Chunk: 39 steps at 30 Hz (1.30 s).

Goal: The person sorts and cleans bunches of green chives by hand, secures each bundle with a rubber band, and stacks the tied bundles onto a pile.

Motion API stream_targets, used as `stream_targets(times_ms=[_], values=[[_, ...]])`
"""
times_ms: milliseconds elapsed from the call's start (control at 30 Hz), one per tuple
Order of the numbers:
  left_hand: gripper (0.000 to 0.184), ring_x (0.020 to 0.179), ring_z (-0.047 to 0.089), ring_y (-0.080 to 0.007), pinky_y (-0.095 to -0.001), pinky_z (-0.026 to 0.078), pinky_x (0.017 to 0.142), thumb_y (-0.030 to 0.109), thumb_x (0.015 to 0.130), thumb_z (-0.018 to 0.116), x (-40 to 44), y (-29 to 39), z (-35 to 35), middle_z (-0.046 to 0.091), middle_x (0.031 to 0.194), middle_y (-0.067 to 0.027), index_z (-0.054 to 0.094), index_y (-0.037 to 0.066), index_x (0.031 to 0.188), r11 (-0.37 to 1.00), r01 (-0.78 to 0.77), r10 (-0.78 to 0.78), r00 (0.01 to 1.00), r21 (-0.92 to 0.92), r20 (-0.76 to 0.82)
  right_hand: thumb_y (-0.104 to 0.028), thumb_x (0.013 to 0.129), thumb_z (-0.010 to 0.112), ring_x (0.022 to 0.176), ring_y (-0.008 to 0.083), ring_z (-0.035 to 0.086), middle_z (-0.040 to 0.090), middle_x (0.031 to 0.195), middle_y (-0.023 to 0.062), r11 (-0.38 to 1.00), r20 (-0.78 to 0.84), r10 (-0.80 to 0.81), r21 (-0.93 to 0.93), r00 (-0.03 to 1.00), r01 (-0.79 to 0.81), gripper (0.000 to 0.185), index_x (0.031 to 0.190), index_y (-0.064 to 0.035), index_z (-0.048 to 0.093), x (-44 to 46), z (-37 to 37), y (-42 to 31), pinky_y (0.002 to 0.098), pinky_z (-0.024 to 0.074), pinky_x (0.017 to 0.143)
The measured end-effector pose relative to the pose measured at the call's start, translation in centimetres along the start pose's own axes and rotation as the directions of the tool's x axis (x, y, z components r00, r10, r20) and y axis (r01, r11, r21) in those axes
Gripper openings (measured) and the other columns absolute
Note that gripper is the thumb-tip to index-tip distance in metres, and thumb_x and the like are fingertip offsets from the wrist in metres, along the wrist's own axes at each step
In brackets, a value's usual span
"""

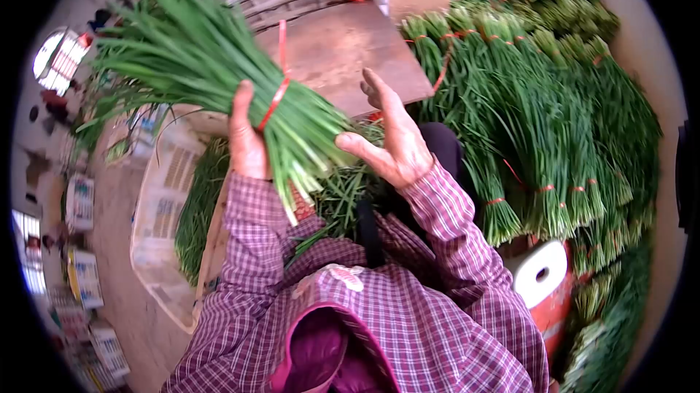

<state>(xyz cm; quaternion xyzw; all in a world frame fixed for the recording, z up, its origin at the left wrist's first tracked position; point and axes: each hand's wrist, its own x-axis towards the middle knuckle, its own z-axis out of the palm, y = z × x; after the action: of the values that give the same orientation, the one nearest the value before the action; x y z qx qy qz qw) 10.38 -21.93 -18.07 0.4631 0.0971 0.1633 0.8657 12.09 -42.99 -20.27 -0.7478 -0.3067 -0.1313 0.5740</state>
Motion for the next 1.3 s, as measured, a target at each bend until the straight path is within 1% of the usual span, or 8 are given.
stream_targets(times_ms=[167, 267, 400, 633, 733, 833, 900, 1300], values=[[0.062, 0.109, 0.056, -0.0174, -0.0341, 0.049, 0.095, 0.024, 0.078, 0.078, 1.6, -0.9, -1.5, 0.057, 0.122, -0.0061, 0.052, 0.003, 0.130, 0.971, -0.240, 0.240, 0.971, -0.013, 0.011, -0.072, 0.061, 0.073, 0.126, 0.0432, 0.041, 0.040, 0.138, 0.0272, 0.929, 0.056, -0.099, -0.352, 0.994, 0.112, 0.126, 0.148, 0.0022, 0.021, -0.1, 3.7, -3.1, 0.0506, 0.0334, 0.106], [0.058, 0.108, 0.056, -0.0164, -0.0338, 0.047, 0.096, 0.021, 0.077, 0.079, 1.5, -1.0, -1.4, 0.058, 0.120, -0.0054, 0.054, 0.004, 0.127, 0.975, -0.184, 0.184, 0.983, -0.121, -0.013, -0.064, 0.058, 0.080, 0.126, 0.0446, 0.040, 0.038, 0.138, 0.0280, 0.884, 0.079, -0.033, -0.462, 0.996, 0.066, 0.125, 0.151, -0.0056, 0.020, -0.2, 6.4, -2.9, 0.0521, 0.0345, 0.105], [0.058, 0.108, 0.056, -0.0163, -0.0342, 0.047, 0.096, 0.019, 0.076, 0.079, 1.0, -0.3, -1.5, 0.058, 0.120, -0.0054, 0.054, 0.004, 0.126, 0.964, -0.252, 0.249, 0.967, -0.084, -0.049, -0.037, 0.058, 0.086, 0.122, 0.0444, 0.044, 0.039, 0.137, 0.0273, 0.907, 0.126, 0.028, -0.420, 0.992, 0.028, 0.114, 0.149, -0.0050, 0.024, 0.2, 6.6, -1.4, 0.0517, 0.0379, 0.102], [0.057, 0.113, 0.054, -0.0174, -0.0352, 0.045, 0.099, 0.016, 0.076, 0.079, 0.8, 0.6, -1.8, 0.058, 0.121, -0.0055, 0.054, 0.005, 0.126, 0.898, -0.435, 0.439, 0.890, 0.062, -0.122, -0.053, 0.063, 0.080, 0.120, 0.0398, 0.045, 0.041, 0.135, 0.0214, 0.946, 0.176, -0.021, -0.314, 0.984, 0.077, 0.107, 0.149, -0.0151, 0.029, 0.7, 7.8, 1.0, 0.0502, 0.0363, 0.101], [0.057, 0.112, 0.056, -0.0172, -0.0342, 0.046, 0.099, 0.013, 0.076, 0.079, 1.0, 1.4, -2.3, 0.059, 0.121, -0.0055, 0.054, 0.005, 0.126, 0.863, -0.494, 0.504, 0.849, 0.102, -0.156, -0.049, 0.077, 0.073, 0.117, 0.0358, 0.050, 0.050, 0.124, 0.0198, 0.964, 0.086, -0.028, -0.261, 0.996, 0.049, 0.075, 0.132, -0.0060, 0.048, 1.0, 6.0, -1.5, 0.0459, 0.0393, 0.097], [0.059, 0.109, 0.058, -0.0171, -0.0324, 0.047, 0.098, 0.010, 0.075, 0.080, 1.0, 1.9, -2.3, 0.058, 0.121, -0.0054, 0.053, 0.005, 0.127, 0.831, -0.548, 0.556, 0.817, 0.094, -0.151, -0.040, 0.082, 0.072, 0.073, 0.0292, 0.067, 0.067, 0.083, 0.0110, 0.978, 0.150, 0.183, -0.127, 0.972, -0.165, 0.040, 0.098, -0.0050, 0.059, 1.3, 5.8, -3.3, 0.0420, 0.0515, 0.067], [0.060, 0.109, 0.058, -0.0172, -0.0327, 0.047, 0.098, 0.010, 0.075, 0.080, 1.2, 2.0, -2.5, 0.058, 0.122, -0.0057, 0.052, 0.004, 0.128, 0.815, -0.567, 0.579, 0.799, 0.117, -0.159, -0.039, 0.083, 0.071, 0.061, 0.0310, 0.066, 0.067, 0.073, 0.0096, 0.971, 0.107, 0.048, -0.236, 0.993, -0.021, 0.036, 0.091, -0.0063, 0.058, 1.1, 7.5, -2.7, 0.0435, 0.0510, 0.058], [0.061, 0.116, 0.050, -0.0167, -0.0341, 0.041, 0.101, 0.020, 0.079, 0.078, 1.3, 5.0, -5.7, 0.052, 0.131, -0.0046, 0.051, 0.003, 0.131, 0.796, -0.592, 0.601, 0.755, 0.122, -0.261, -0.021, 0.084, 0.064, 0.062, 0.0305, 0.065, 0.067, 0.076, 0.0134, 0.856, 0.213, 0.143, -0.517, 0.966, -0.013, 0.016, 0.081, -0.0075, 0.056, -1.3, 6.6, 1.8, 0.0414, 0.0514, 0.054]])
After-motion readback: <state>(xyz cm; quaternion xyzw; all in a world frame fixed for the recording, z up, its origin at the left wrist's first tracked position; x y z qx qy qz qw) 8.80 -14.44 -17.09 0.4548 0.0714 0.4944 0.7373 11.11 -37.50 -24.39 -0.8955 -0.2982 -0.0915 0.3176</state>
